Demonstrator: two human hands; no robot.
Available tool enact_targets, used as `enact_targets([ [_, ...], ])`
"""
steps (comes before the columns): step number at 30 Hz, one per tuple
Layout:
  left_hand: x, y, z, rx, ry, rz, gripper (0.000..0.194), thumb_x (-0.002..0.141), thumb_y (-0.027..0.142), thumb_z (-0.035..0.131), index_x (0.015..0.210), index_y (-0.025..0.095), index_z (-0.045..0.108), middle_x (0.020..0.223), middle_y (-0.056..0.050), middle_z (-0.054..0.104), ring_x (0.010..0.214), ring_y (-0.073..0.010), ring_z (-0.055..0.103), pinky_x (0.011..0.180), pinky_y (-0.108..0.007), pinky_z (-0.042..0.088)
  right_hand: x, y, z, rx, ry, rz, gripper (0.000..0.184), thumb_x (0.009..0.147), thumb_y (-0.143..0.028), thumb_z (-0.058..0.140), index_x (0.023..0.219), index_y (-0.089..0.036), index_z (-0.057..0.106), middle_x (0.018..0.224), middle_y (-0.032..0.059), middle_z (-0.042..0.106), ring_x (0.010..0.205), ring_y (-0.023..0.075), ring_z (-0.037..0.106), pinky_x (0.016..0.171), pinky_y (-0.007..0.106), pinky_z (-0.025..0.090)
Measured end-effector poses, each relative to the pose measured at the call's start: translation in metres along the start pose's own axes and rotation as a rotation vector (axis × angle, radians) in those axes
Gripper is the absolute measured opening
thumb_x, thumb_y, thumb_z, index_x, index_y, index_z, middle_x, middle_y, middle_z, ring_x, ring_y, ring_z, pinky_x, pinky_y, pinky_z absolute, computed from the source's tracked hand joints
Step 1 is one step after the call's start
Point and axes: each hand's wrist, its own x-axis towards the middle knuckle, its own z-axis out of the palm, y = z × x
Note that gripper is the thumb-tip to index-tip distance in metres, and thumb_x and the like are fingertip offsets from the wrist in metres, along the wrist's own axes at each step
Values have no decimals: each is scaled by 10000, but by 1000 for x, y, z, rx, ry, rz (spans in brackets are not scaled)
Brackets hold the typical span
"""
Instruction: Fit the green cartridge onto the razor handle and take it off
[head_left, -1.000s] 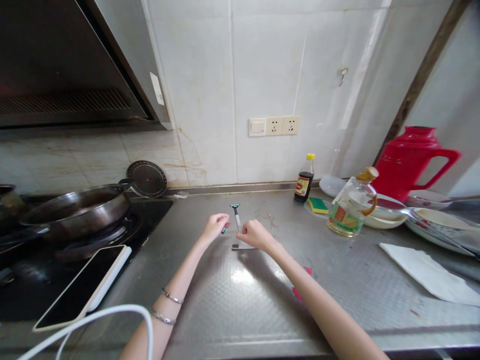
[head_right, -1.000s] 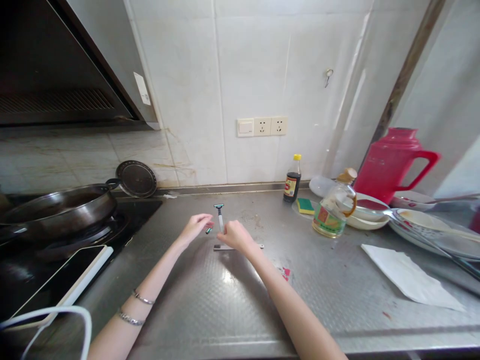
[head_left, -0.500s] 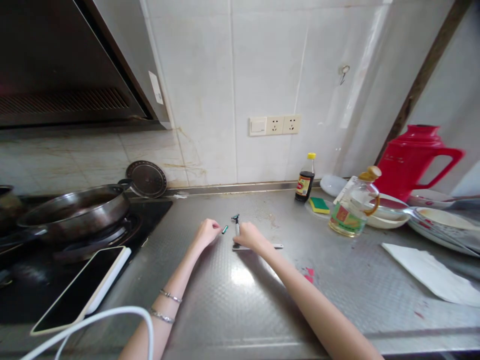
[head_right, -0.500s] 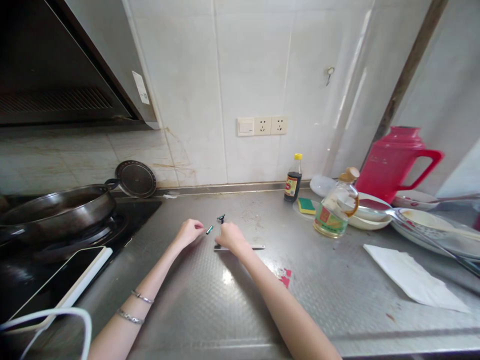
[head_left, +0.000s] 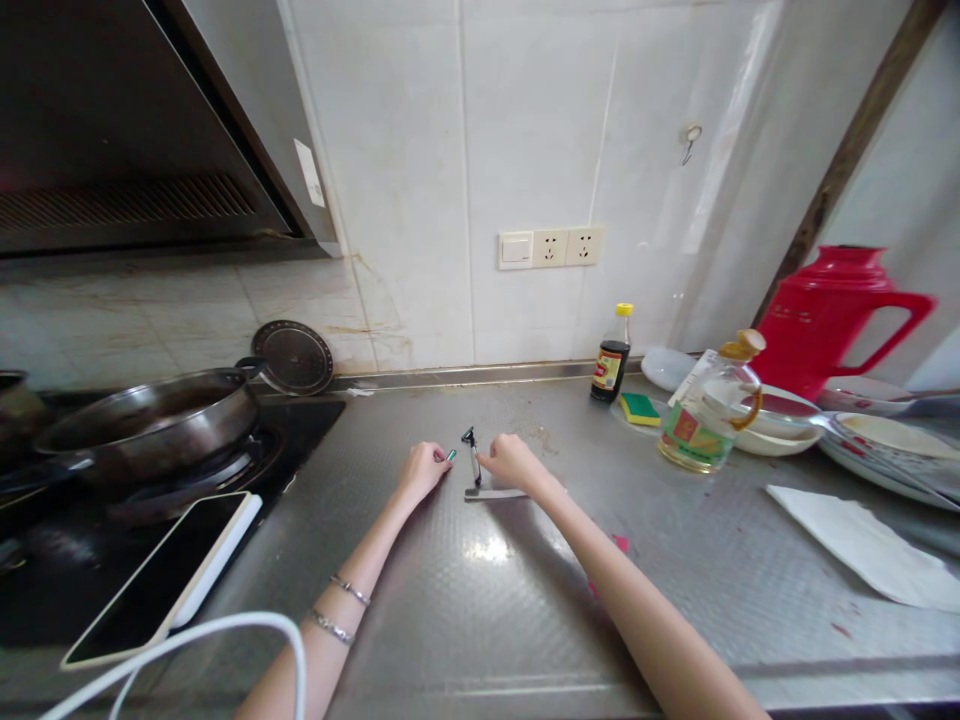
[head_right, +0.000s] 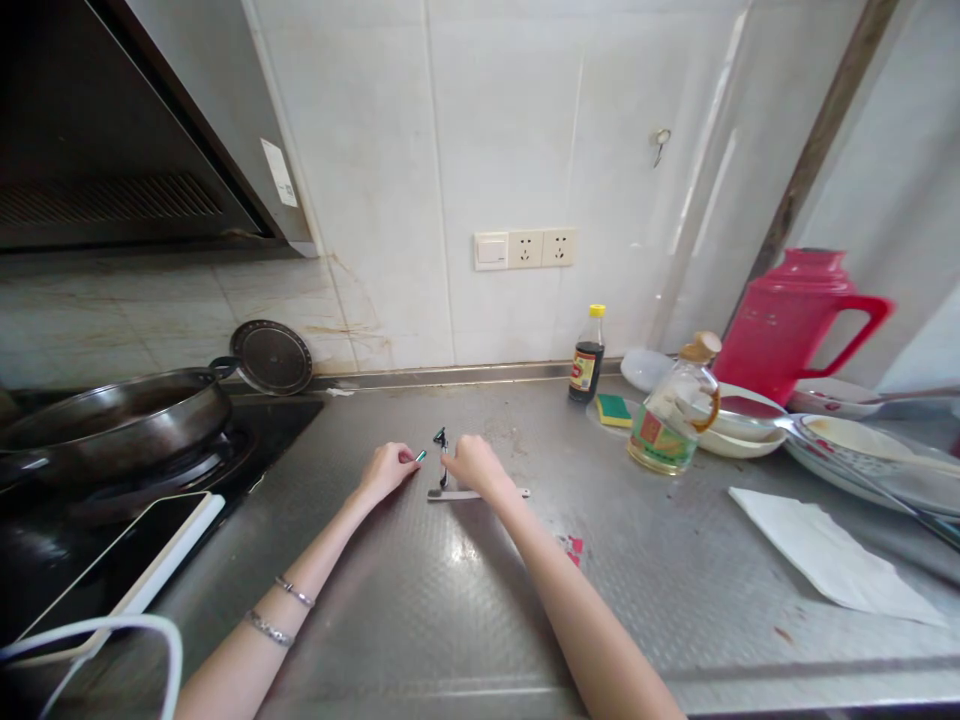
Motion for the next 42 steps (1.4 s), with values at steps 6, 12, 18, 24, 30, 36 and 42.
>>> enact_targets([
  [6, 3, -1, 3, -49, 5, 0, 100, 700, 209, 625, 733, 160, 705, 778, -90, 690, 736, -181, 606, 652, -251, 396, 0, 27, -24, 100, 135, 48, 363, 778, -291, 459, 500, -106, 604, 496, 99, 607, 477, 115, 502, 467, 212, 269],
  [12, 6, -4, 6, -44, 4, 29, 114, 715, 173, 599, 740, 145, 706, 781, -98, 694, 733, -186, 611, 657, -260, 398, 2, 45, -32, 212, 178, 70, 333, 754, -252, 447, 496, -104, 596, 464, 63, 579, 475, 108, 492, 486, 197, 299],
  [18, 8, -7, 9, -46, 13, 55, 117, 702, 171, 592, 734, 129, 696, 763, -94, 688, 714, -176, 600, 641, -253, 395, 5, 52, -31, 269, 161, 36, 311, 735, -244, 441, 516, -113, 619, 464, 44, 589, 484, 114, 522, 510, 193, 334],
  [24, 8, -6, 7, -110, 67, 100, 108, 712, 179, 592, 747, 127, 679, 749, -78, 676, 701, -161, 593, 662, -251, 407, 5, 52, -29, 341, 125, -84, 267, 743, -242, 468, 618, -109, 663, 491, 19, 593, 492, 103, 529, 490, 183, 349],
  [30, -2, 14, 0, -252, 113, 263, 114, 746, 184, 569, 804, 139, 656, 757, -52, 658, 678, -134, 584, 673, -240, 432, 7, 52, -27, 558, 18, -89, 239, 752, -238, 516, 835, -99, 691, 629, 35, 637, 500, 86, 533, 382, 145, 366],
  [36, -20, 42, -7, -310, 124, 476, 93, 763, 188, 566, 816, 151, 633, 766, -37, 623, 690, -122, 569, 674, -225, 432, 6, 50, -30, 710, -85, -114, 283, 733, -237, 571, 942, -83, 683, 688, 56, 659, 571, 105, 568, 372, 146, 432],
  [42, -28, 49, -6, -302, 91, 534, 91, 781, 177, 546, 829, 165, 622, 777, -29, 603, 707, -120, 570, 693, -226, 430, 2, 47, -34, 746, -167, -148, 280, 705, -289, 611, 883, -92, 700, 676, 53, 663, 606, 115, 586, 404, 156, 461],
])
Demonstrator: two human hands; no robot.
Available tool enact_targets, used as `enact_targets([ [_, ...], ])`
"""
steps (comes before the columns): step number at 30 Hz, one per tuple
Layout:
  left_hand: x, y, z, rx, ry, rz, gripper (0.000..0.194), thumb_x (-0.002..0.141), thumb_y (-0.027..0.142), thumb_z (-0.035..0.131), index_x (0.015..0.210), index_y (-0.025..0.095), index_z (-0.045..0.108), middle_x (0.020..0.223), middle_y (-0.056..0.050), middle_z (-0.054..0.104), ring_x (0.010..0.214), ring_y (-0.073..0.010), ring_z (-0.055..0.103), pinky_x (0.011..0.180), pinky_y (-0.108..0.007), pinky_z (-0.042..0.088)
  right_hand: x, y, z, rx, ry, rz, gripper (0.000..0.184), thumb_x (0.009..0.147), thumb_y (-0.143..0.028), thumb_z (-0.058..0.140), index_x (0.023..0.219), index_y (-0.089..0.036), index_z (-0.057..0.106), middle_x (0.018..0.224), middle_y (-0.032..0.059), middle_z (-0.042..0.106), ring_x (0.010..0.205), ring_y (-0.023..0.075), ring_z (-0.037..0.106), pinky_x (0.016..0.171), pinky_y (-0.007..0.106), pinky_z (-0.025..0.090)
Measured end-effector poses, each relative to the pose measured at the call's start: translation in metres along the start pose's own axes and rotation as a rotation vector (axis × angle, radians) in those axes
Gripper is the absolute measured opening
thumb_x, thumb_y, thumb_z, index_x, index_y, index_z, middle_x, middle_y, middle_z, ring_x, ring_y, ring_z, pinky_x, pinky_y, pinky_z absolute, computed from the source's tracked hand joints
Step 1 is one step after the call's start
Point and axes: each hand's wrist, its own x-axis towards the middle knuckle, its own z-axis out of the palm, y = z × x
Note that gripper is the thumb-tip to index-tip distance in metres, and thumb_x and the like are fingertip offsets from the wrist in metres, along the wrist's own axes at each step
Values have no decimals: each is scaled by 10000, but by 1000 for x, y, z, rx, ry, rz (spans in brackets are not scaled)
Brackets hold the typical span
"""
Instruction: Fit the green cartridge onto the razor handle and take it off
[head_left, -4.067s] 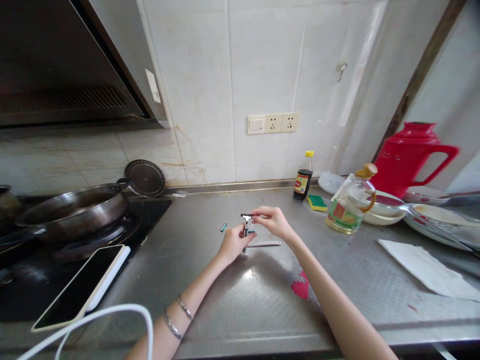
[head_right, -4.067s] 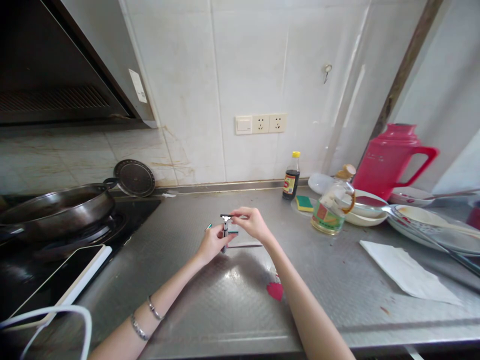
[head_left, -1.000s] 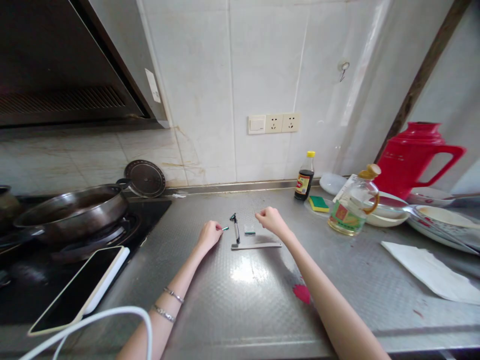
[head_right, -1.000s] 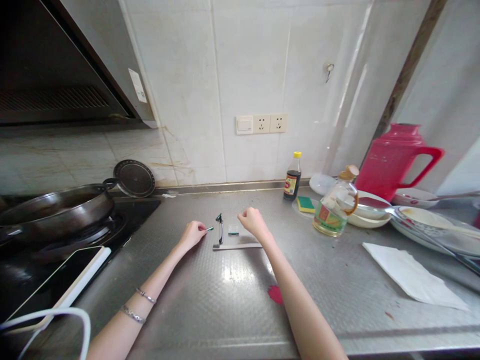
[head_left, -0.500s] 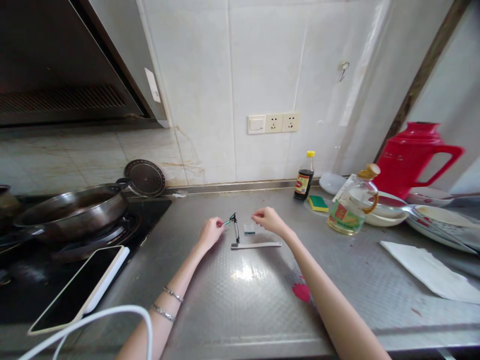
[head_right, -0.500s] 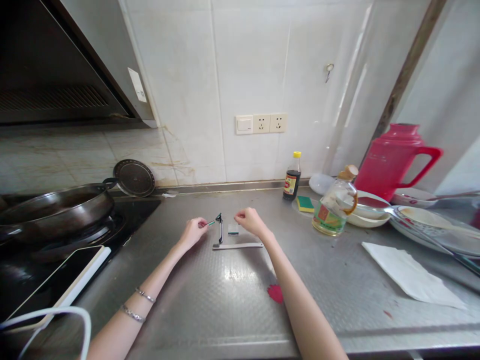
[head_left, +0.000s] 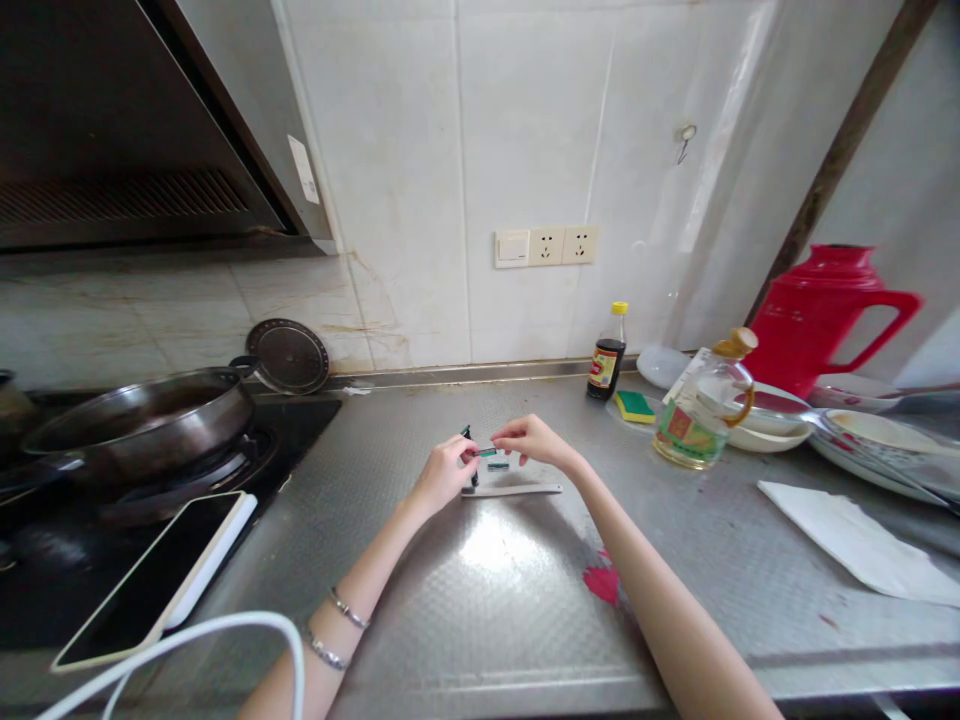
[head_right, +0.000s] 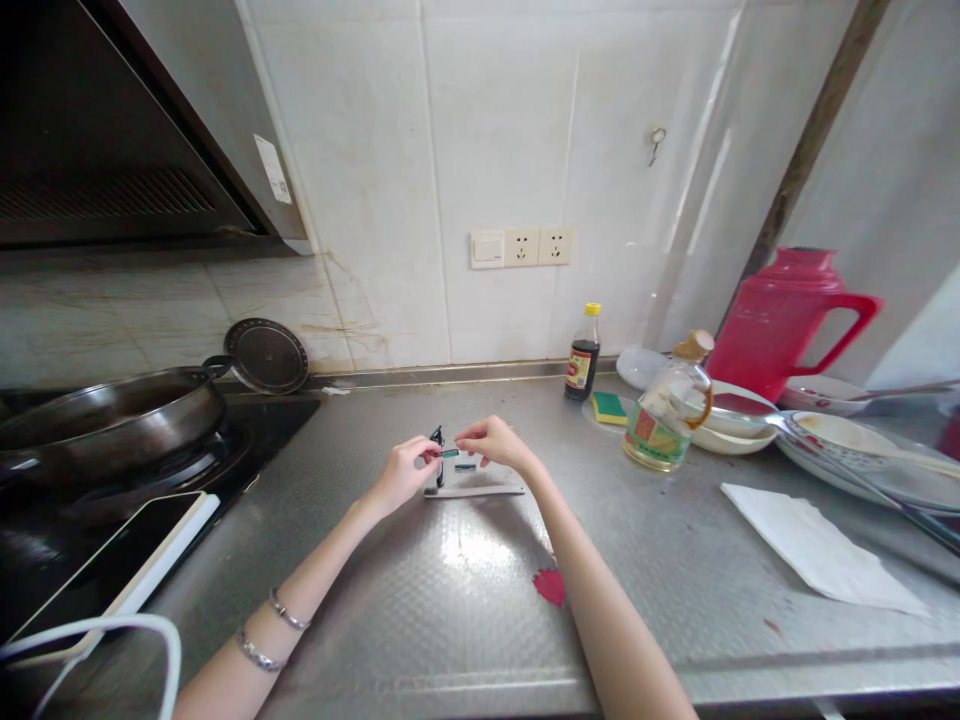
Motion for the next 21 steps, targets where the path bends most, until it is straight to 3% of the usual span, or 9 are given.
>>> enact_targets([
  [5, 0, -2, 1, 4, 7, -21, 90, 780, 176, 549, 832, 165, 621, 777, -33, 606, 711, -126, 569, 696, -232, 431, -1, -2, 0, 36, -41, 13, 296, 688, -327, 630, 841, -85, 702, 659, 52, 660, 586, 110, 580, 412, 161, 474],
  [13, -1, -5, 7, -17, 51, -18, 69, 766, 181, 569, 805, 159, 622, 758, -30, 620, 687, -121, 571, 663, -225, 429, -1, -3, 2, 104, -50, 27, 209, 642, -230, 637, 786, -90, 693, 648, 32, 644, 583, 111, 580, 438, 188, 512],
  [21, -1, 2, 12, -207, 37, -198, 131, 724, 251, 622, 808, 153, 642, 757, -35, 667, 686, -134, 596, 665, -232, 461, -2, -7, 2, 105, -13, 4, 218, 642, -218, 610, 785, -76, 690, 641, 28, 629, 563, 110, 566, 431, 216, 528],
])
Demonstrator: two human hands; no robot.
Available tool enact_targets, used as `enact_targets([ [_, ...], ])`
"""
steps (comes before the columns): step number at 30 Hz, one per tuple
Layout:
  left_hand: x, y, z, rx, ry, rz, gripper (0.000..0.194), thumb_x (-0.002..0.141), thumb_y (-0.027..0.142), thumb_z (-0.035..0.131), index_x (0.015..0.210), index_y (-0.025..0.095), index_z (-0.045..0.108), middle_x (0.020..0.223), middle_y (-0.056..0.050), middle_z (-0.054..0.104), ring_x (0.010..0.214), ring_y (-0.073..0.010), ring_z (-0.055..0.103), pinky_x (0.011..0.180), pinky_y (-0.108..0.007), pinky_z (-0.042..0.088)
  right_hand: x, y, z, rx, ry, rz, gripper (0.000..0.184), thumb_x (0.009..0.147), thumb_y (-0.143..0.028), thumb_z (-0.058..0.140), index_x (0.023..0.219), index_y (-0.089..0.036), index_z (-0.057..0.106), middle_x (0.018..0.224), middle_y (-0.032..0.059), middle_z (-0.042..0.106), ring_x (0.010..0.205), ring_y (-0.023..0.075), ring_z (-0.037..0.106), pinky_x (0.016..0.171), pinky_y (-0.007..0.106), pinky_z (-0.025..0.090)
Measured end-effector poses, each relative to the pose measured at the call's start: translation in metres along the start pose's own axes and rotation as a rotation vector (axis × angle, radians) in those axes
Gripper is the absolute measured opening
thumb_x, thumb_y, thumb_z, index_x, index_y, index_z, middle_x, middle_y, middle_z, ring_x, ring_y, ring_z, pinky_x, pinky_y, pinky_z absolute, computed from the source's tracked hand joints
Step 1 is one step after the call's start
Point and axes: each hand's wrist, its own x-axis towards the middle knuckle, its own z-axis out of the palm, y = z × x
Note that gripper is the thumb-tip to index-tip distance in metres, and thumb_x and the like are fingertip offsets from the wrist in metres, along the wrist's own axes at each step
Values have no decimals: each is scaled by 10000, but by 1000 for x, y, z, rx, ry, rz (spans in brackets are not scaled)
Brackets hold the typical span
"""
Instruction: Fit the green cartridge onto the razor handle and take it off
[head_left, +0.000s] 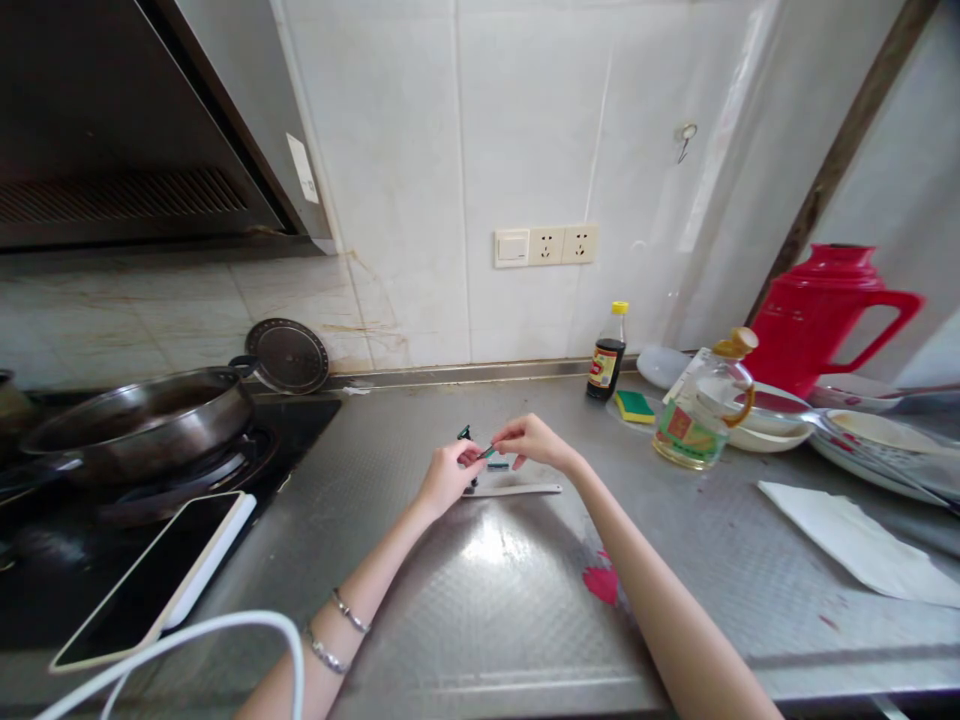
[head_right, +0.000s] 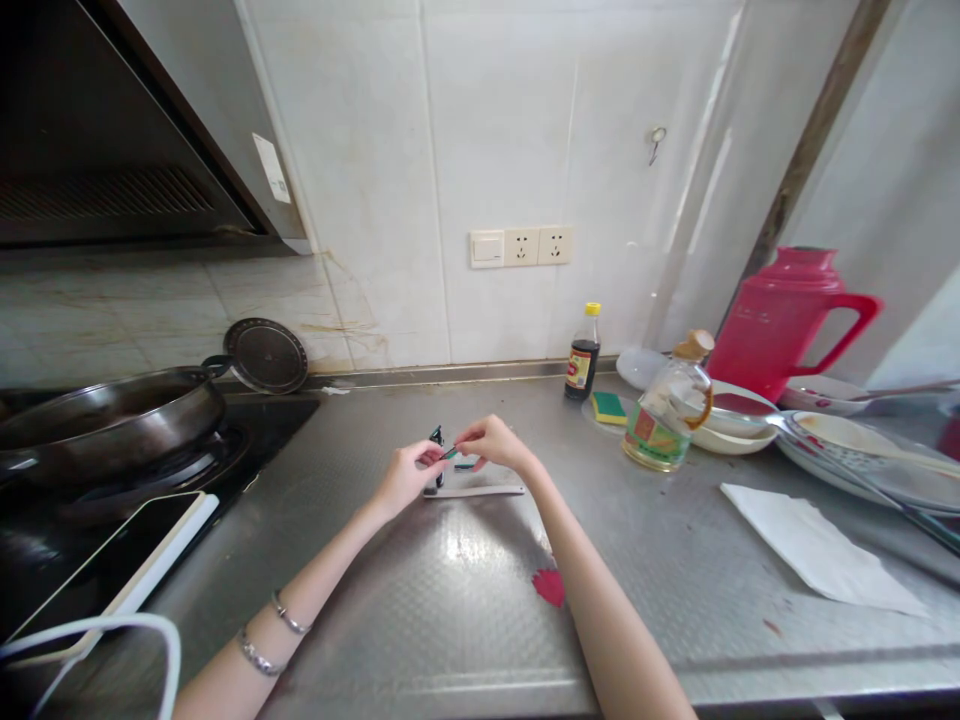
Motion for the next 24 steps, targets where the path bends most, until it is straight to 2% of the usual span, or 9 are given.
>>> enact_targets([
  [7, 6, -4, -2, -261, -34, -185, 263, 676, 351, 647, 758, 104, 679, 678, -66, 675, 608, -149, 594, 607, -251, 460, -3, -9, 1, -87, -16, -55, 242, 675, -257, 590, 799, -87, 710, 637, 33, 644, 522, 87, 528, 405, 176, 475],
  [12, 5, -3, -2, -299, -85, -216, 263, 651, 353, 661, 701, 96, 688, 596, -46, 639, 523, -118, 540, 539, -235, 421, -3, -11, 4, -111, -27, -101, 238, 687, -267, 581, 776, -91, 713, 635, 37, 647, 498, 81, 506, 395, 168, 441],
  [19, 3, -2, 2, -360, -159, -299, 231, 626, 312, 676, 719, 102, 701, 612, -46, 642, 499, -98, 512, 529, -234, 412, -3, -11, 8, -158, -52, -124, 226, 702, -259, 560, 773, -111, 716, 637, 34, 653, 509, 93, 511, 411, 175, 408],
  [24, 0, 3, 3, -381, -177, -302, 196, 635, 291, 658, 680, 105, 698, 528, -17, 589, 488, -91, 490, 515, -224, 394, -4, -14, 13, -271, -41, -173, 207, 716, -244, 557, 765, -133, 724, 677, 30, 682, 593, 114, 567, 518, 190, 420],
])
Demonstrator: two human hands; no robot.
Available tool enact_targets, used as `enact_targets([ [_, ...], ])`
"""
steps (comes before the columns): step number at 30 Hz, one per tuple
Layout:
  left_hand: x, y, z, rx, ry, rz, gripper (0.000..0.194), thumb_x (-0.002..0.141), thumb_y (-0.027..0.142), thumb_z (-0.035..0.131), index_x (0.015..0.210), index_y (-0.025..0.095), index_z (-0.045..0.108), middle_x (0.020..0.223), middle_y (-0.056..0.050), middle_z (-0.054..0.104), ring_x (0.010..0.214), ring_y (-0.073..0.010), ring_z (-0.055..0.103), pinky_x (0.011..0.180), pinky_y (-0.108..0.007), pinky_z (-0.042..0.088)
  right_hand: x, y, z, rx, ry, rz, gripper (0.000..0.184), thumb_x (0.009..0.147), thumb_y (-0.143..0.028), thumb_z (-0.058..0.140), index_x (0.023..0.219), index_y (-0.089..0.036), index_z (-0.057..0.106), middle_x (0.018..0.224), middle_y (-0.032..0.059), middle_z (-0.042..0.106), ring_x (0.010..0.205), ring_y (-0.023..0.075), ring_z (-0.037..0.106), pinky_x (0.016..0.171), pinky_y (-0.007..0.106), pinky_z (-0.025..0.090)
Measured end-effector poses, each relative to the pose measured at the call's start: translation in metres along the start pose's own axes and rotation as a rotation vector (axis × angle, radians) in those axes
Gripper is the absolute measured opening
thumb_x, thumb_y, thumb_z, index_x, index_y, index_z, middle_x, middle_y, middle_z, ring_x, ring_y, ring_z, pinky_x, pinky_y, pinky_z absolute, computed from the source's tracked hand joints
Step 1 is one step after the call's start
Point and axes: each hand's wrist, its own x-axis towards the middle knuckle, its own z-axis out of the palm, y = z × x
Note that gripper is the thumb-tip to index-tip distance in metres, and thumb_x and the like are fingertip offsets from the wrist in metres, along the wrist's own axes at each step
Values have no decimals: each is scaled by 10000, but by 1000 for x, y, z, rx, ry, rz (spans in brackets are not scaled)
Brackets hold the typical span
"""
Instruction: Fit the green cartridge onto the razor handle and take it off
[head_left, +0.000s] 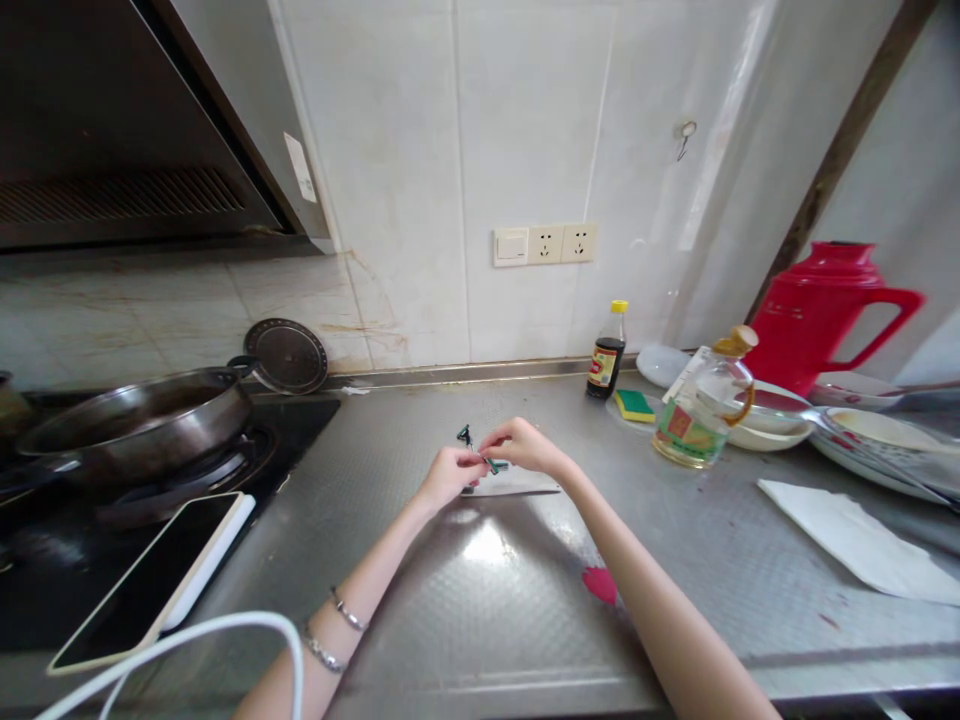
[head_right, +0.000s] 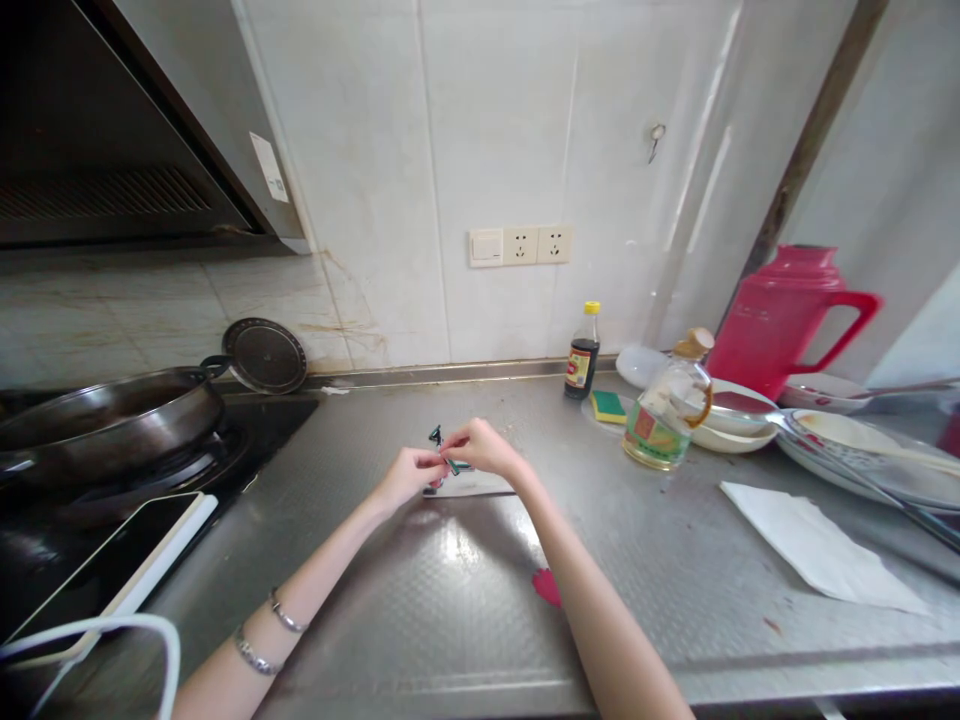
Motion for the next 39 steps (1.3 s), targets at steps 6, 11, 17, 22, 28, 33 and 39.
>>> enact_targets([
  [6, 1, -3, 2, -38, 24, 12, 240, 635, 338, 669, 653, 100, 690, 493, -12, 557, 474, -91, 480, 500, -218, 379, 0, -4, 0, -52, 49, -53, 191, 728, -242, 570, 778, -152, 730, 726, 30, 702, 689, 138, 605, 637, 215, 440],
  [11, 6, -5, -3, -159, 168, 25, 268, 612, 369, 695, 620, 102, 678, 543, -28, 588, 486, -88, 486, 499, -210, 383, 0, 2, -6, -51, 168, -57, 212, 738, -283, 582, 807, -146, 728, 750, 43, 703, 673, 142, 600, 590, 217, 442],
  [17, 7, -3, -7, -389, 308, -20, 290, 561, 371, 741, 661, 104, 690, 623, -48, 627, 515, -84, 502, 514, -203, 406, 1, 9, -2, -88, 179, -89, 186, 735, -284, 609, 804, -151, 720, 730, 35, 697, 636, 129, 589, 604, 223, 441],
  [22, 5, -1, -4, -482, 319, -36, 300, 532, 375, 761, 641, 105, 685, 599, -36, 610, 504, -72, 492, 497, -189, 397, 3, 6, 8, -143, 242, -182, 145, 736, -264, 625, 807, -163, 702, 771, 35, 693, 687, 130, 597, 657, 227, 443],
  [28, 2, 4, 0, -542, 303, -70, 304, 519, 358, 774, 655, 103, 682, 598, -29, 605, 501, -65, 496, 500, -185, 403, 3, 5, 10, -141, 265, -196, 136, 754, -246, 611, 810, -163, 704, 782, 39, 695, 707, 133, 606, 672, 220, 442],
  [33, 2, 5, -2, -541, 283, -101, 323, 529, 350, 768, 714, 98, 687, 622, -37, 623, 511, -67, 511, 525, -194, 422, 3, 10, 5, -142, 256, -159, 174, 770, -268, 590, 835, -161, 711, 789, 40, 702, 710, 133, 609, 674, 214, 434],
  [39, 6, -1, -8, -409, 334, -56, 315, 557, 352, 745, 739, 101, 685, 623, -46, 639, 517, -80, 527, 531, -207, 436, 0, 38, -13, -265, 236, -30, 196, 766, -252, 568, 820, -144, 723, 772, 56, 703, 704, 150, 598, 667, 232, 419],
])
